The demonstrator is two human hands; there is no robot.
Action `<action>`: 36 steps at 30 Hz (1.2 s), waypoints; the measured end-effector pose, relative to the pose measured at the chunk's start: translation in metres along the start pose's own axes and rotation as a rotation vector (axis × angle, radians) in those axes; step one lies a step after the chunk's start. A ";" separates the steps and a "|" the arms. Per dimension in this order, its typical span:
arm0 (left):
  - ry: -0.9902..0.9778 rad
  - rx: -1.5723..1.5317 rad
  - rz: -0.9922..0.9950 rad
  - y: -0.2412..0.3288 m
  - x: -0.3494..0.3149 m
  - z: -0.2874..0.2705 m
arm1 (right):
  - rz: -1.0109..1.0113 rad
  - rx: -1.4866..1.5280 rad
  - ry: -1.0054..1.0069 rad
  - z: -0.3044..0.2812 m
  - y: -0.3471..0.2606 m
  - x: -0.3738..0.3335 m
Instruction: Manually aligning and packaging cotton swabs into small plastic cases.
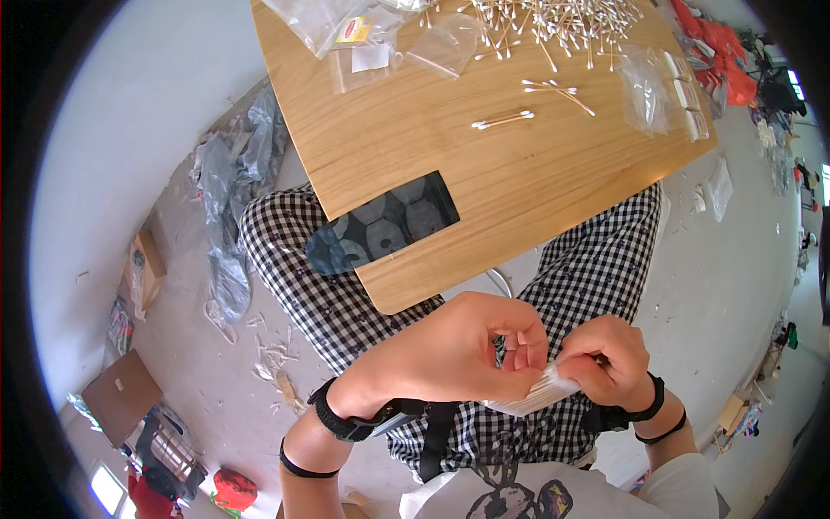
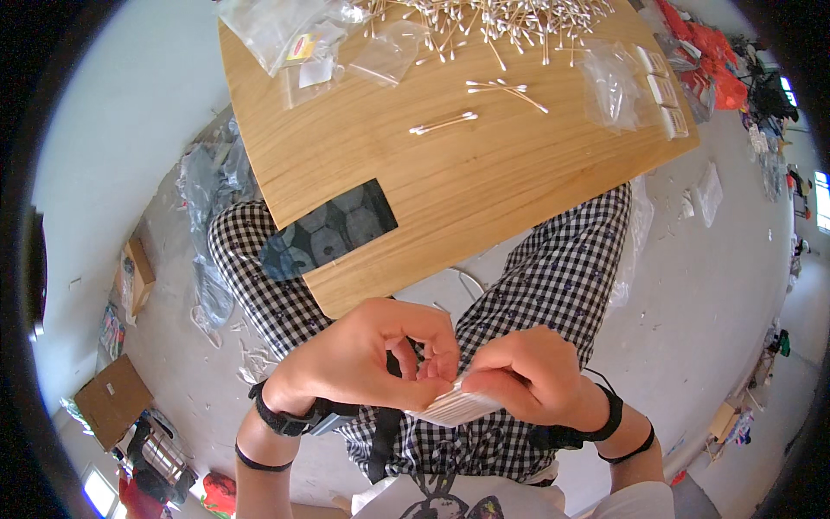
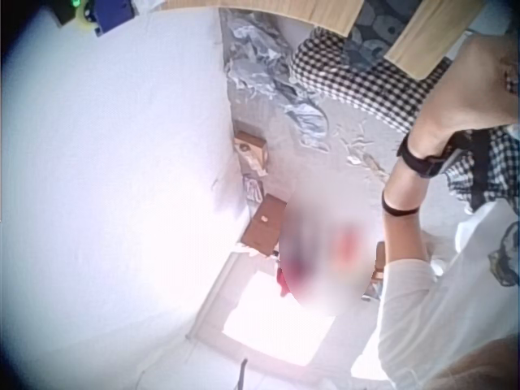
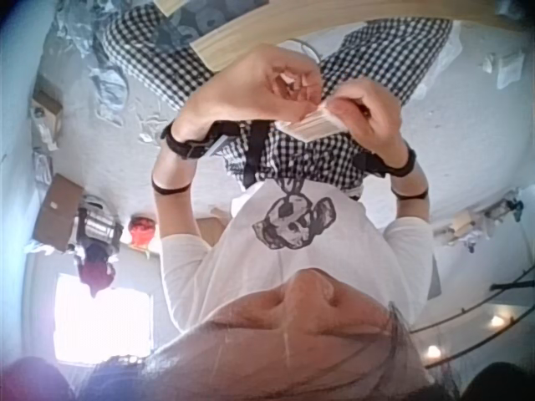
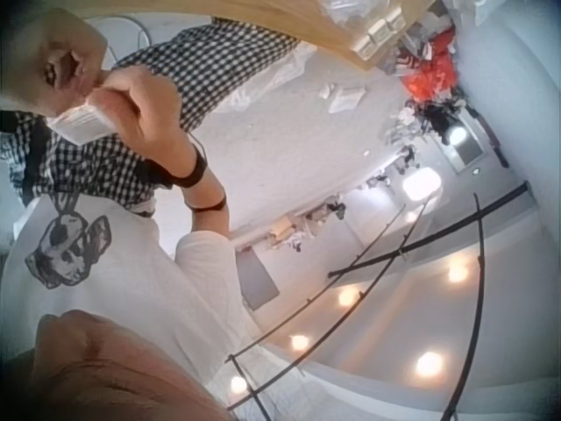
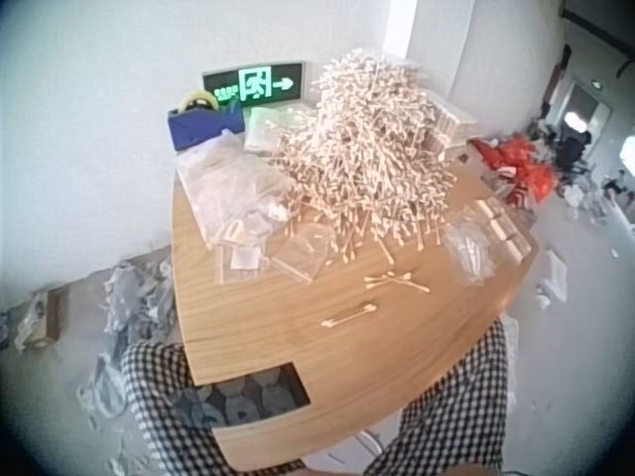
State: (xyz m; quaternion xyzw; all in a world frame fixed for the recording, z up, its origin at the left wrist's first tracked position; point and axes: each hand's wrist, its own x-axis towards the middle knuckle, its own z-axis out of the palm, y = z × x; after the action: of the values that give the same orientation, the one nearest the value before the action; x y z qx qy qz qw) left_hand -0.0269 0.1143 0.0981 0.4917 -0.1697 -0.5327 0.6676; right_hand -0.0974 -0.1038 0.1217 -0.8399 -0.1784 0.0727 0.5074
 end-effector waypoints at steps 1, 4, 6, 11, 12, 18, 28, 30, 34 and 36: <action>0.013 -0.015 -0.004 0.001 -0.001 0.001 | 0.004 0.034 0.021 0.000 0.000 0.000; 0.046 -0.035 0.000 0.002 -0.003 0.002 | 0.021 0.080 0.053 -0.001 0.001 -0.002; 0.066 -0.041 0.009 0.002 -0.004 0.004 | 0.033 0.090 0.064 -0.001 0.001 -0.003; 0.150 0.015 0.037 0.001 -0.008 0.009 | 0.104 0.097 0.118 -0.002 0.002 -0.010; 0.149 0.015 0.039 0.000 -0.009 0.012 | 0.103 0.095 0.118 -0.001 0.002 -0.011; 0.341 0.261 0.422 -0.014 -0.016 0.027 | 0.124 0.067 0.218 0.001 0.005 -0.011; 0.762 0.158 0.553 -0.041 -0.019 0.063 | 0.128 0.071 0.357 0.006 -0.003 -0.004; 0.793 0.118 0.566 -0.043 -0.020 0.064 | 0.118 0.060 0.380 0.007 -0.001 -0.007; 0.800 0.081 0.596 -0.049 -0.020 0.065 | 0.086 0.034 0.439 0.008 0.004 -0.013; 0.819 0.103 0.611 -0.048 -0.021 0.066 | 0.064 0.022 0.450 0.009 0.004 -0.015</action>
State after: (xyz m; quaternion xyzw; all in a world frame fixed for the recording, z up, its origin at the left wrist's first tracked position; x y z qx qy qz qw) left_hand -0.1101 0.1036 0.0942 0.6203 -0.0562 -0.0677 0.7794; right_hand -0.1131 -0.1039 0.1128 -0.8347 -0.0329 -0.0984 0.5408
